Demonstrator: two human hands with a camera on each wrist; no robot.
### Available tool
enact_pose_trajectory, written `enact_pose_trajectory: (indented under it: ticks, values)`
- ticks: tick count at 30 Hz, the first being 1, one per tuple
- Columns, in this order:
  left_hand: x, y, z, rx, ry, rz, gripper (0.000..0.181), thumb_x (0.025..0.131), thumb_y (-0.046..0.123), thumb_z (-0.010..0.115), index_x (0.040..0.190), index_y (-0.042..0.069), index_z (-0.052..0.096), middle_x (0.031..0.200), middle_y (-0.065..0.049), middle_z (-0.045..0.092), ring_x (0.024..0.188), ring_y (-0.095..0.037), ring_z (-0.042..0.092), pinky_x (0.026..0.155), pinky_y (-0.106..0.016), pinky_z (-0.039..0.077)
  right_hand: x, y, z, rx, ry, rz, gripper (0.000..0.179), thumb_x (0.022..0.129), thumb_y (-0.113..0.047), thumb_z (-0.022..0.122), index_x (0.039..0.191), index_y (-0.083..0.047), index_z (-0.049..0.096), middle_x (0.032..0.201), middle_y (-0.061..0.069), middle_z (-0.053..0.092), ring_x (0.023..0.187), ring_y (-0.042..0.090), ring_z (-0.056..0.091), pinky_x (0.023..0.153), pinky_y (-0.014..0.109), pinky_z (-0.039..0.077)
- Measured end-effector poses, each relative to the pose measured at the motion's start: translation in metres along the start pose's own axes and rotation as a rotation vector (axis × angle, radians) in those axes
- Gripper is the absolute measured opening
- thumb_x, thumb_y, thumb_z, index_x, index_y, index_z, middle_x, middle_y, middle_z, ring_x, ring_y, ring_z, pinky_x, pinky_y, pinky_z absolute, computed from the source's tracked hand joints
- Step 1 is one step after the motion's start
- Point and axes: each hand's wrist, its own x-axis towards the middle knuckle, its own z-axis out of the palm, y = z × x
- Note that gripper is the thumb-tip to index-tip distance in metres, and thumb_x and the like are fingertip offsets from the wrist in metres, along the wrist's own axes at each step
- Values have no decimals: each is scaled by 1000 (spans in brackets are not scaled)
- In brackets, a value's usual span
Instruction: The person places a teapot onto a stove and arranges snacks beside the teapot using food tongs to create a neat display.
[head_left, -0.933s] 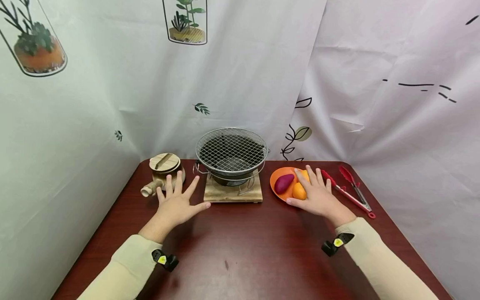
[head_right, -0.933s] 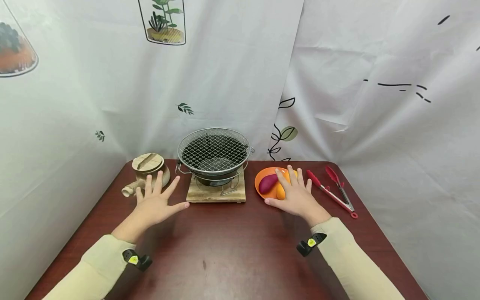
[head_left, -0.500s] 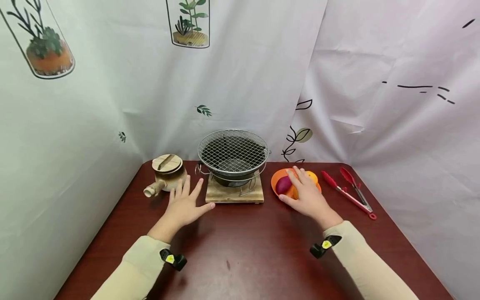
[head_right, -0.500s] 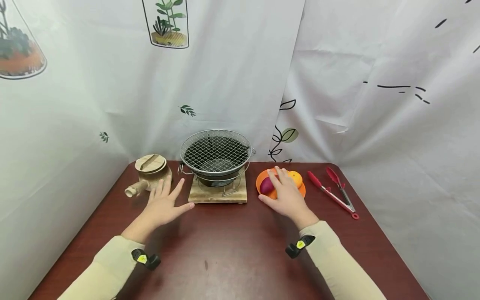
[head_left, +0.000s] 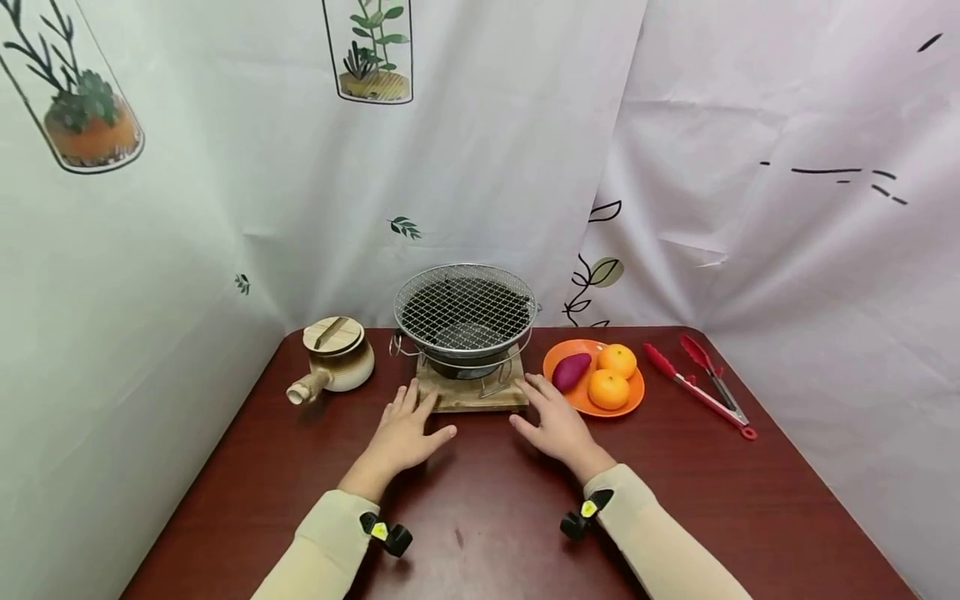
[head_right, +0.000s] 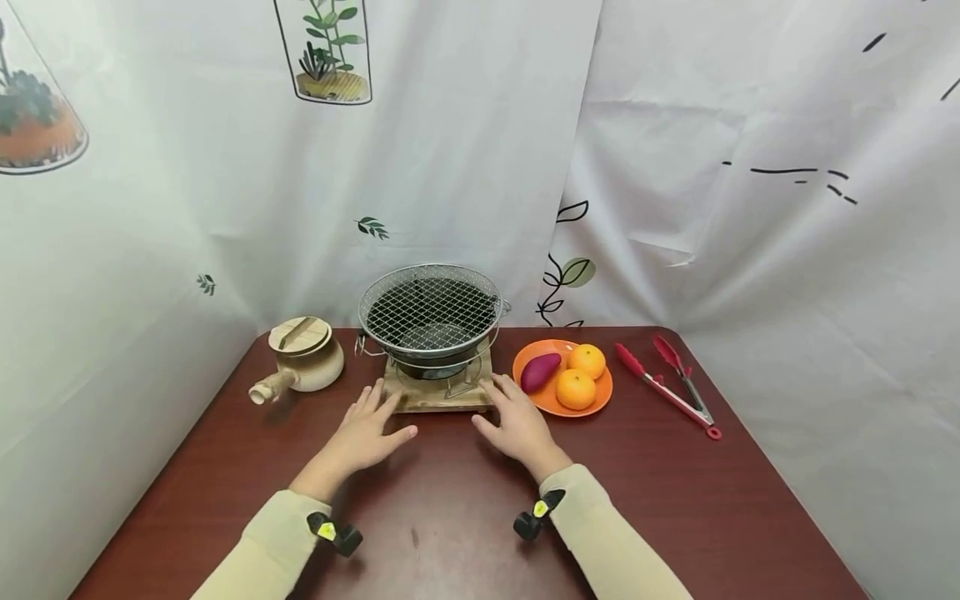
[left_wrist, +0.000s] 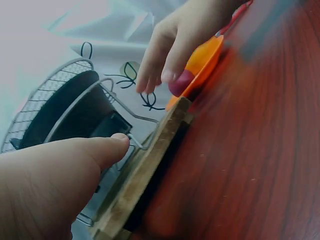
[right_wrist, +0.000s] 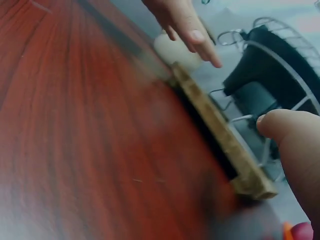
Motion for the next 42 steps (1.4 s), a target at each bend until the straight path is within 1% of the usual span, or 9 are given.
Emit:
enact_pose_trajectory:
  ticks: [5,13,19,24,29,33,38,40,42]
  values:
    - [4,2,11,-50,3,8,75,95,49,62,156,11,40,163,-30,18,151,-47,13,118,-64,17,1,-2,18,13,10,-8,61,90,-35,72,143,-9,58,145,16,53,134,34,50,111,51,40]
    - [5,5,22,-110,-7,42,71,96,45,61,154,10,43,163,-29,16,152,-45,9,117,-66,17,2,-3,35,-76,9,-11,50,91,-35,70,135,-12,64,141,13,55,132,34,50,112,50,38]
    - [8,2,26,-96,-30,38,70,96,44,61,155,11,42,164,-27,14,152,-46,5,115,-70,13,5,-11,44,-125,63,-72,49,89,-34,72,132,-9,66,136,15,57,128,36,52,111,53,39]
    - [6,4,25,-66,-67,40,77,93,42,66,158,12,36,166,-25,10,153,-44,2,114,-73,9,8,-19,52,-184,63,-99,50,90,-35,71,133,-10,65,134,11,57,128,31,51,112,48,38]
    - [-1,2,32,-15,-55,26,81,91,41,70,158,13,34,166,-24,9,153,-43,2,113,-74,9,6,-24,60,-221,52,-136,52,89,-36,72,135,-12,64,133,9,56,127,29,51,111,46,39]
    - [-6,-3,39,1,-31,16,83,89,42,71,158,13,35,166,-24,11,153,-44,2,112,-74,7,4,-23,66,-220,28,-135,53,88,-36,71,136,-14,62,134,9,55,126,29,50,112,46,38]
    - [-5,-1,33,22,-21,31,80,88,39,72,156,13,39,165,-24,15,153,-43,8,114,-72,10,5,-21,66,-194,51,-130,52,88,-35,71,135,-15,62,132,8,56,126,29,50,111,47,37]
    - [-4,0,27,23,-8,46,75,89,35,72,154,13,43,163,-24,23,151,-43,16,114,-70,14,5,-19,66,-185,67,-142,51,87,-34,72,133,-15,63,130,7,56,125,29,50,110,48,39]
    - [-3,-2,22,-8,38,70,70,88,30,73,150,10,48,157,-26,33,147,-44,26,113,-69,21,5,-18,65,-181,73,-149,50,87,-33,72,133,-15,63,130,7,56,124,29,51,109,48,39]
